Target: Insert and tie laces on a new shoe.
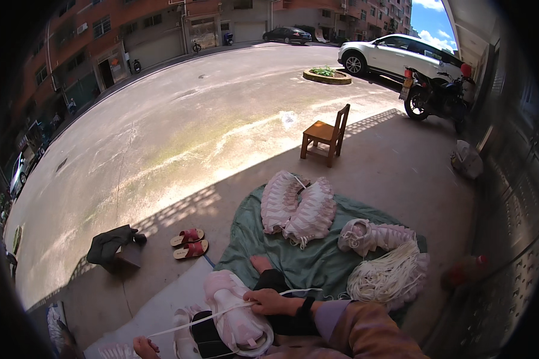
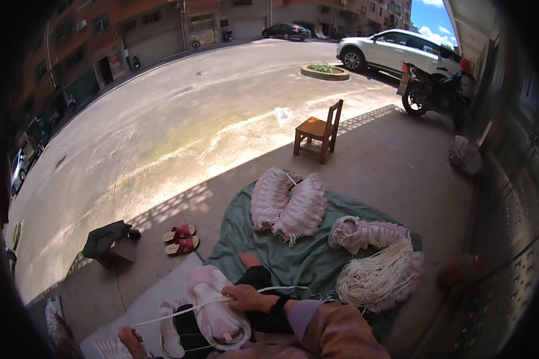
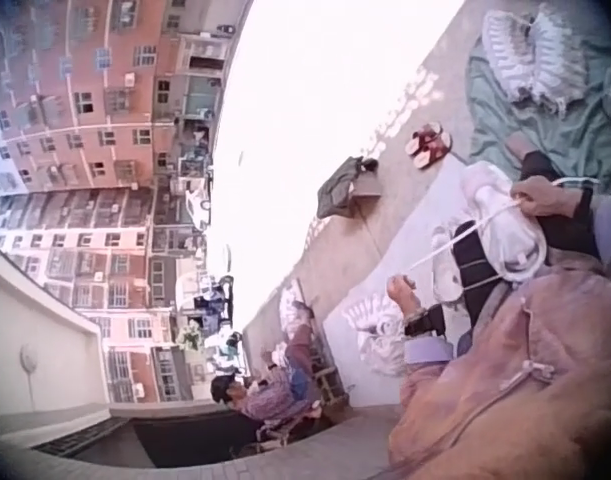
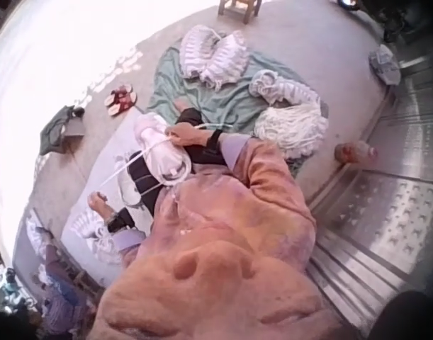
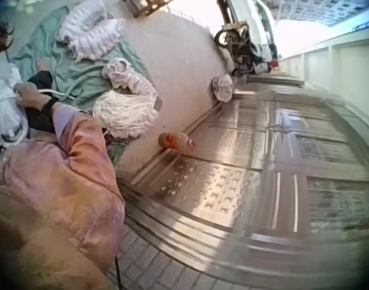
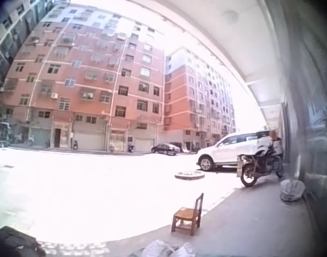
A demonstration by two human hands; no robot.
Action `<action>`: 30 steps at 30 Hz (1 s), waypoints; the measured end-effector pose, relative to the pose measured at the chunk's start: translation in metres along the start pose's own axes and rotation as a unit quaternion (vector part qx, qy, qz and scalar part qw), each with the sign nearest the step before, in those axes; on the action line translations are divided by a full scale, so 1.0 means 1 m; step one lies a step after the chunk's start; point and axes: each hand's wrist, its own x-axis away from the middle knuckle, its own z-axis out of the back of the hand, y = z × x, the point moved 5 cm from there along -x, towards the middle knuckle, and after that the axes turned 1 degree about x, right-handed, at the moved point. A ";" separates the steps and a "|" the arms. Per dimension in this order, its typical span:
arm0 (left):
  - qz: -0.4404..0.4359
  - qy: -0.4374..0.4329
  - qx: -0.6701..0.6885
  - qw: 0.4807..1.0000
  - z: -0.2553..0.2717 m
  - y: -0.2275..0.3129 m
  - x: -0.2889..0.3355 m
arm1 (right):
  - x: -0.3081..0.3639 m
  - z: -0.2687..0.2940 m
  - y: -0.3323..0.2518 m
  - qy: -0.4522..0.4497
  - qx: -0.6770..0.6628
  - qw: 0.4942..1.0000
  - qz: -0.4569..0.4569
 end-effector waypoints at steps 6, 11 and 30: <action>-0.230 -0.123 -0.395 0.881 -0.090 0.010 0.061 | 0.013 0.009 0.002 0.097 0.013 0.995 -0.010; -0.269 -0.342 -0.271 0.859 -0.179 0.015 0.134 | 0.023 0.013 -0.026 0.098 0.200 0.972 0.068; -0.418 -0.322 -0.344 0.777 -0.172 0.029 0.106 | 0.070 0.046 0.021 0.090 0.243 0.960 0.107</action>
